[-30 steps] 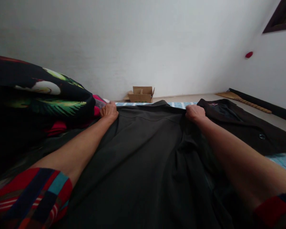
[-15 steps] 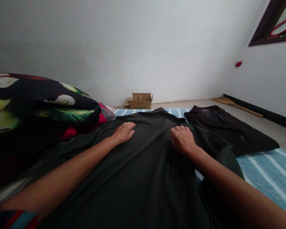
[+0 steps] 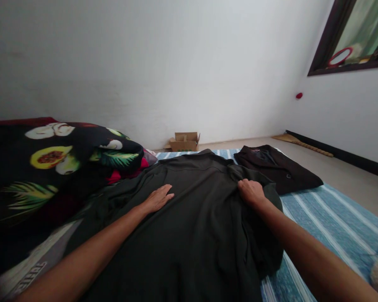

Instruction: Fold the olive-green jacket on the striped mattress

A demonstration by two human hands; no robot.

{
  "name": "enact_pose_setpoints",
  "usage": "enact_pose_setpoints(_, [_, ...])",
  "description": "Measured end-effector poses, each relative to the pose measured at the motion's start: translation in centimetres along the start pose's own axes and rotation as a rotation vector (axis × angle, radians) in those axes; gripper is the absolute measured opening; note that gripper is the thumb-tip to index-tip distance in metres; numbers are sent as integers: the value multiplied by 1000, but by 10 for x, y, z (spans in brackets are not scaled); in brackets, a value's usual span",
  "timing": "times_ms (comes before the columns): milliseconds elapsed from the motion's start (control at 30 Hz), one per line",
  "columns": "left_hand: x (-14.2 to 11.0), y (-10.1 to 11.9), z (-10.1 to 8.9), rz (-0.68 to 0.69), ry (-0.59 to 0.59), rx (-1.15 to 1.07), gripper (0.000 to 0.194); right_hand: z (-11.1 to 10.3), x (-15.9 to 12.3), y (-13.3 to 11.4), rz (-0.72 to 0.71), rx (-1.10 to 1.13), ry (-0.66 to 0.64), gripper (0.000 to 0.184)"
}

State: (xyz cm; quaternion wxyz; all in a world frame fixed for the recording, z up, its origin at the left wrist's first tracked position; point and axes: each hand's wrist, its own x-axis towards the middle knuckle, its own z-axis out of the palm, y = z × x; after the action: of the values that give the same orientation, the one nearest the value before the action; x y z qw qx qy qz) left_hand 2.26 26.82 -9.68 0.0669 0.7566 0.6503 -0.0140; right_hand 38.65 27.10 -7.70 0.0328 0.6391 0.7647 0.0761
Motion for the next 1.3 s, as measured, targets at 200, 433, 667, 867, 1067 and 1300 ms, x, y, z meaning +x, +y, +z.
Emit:
enact_pose_setpoints(200, [-6,1,8,-40,-87,0,68,12,0,42,169,-4,3,27])
enact_pose_setpoints(433, [-15,7,-1,-40,-109,-1,64,2,-39,14,131,-5,125,27])
enact_pose_setpoints(667, [-65,15,-15,11,-72,-7,53,-2,-121,4,106,152,90,24])
enact_pose_setpoints(867, [-163,87,-26,103,251,-134,30,16,-136,20,375,264,-6,47])
enact_pose_setpoints(1067, [-224,186,-15,292,-24,-280,21,16,-118,25,356,391,1,40])
enact_pose_setpoints(1300, [-224,238,6,164,-190,-303,47,-34,-124,84,470,155,177,38])
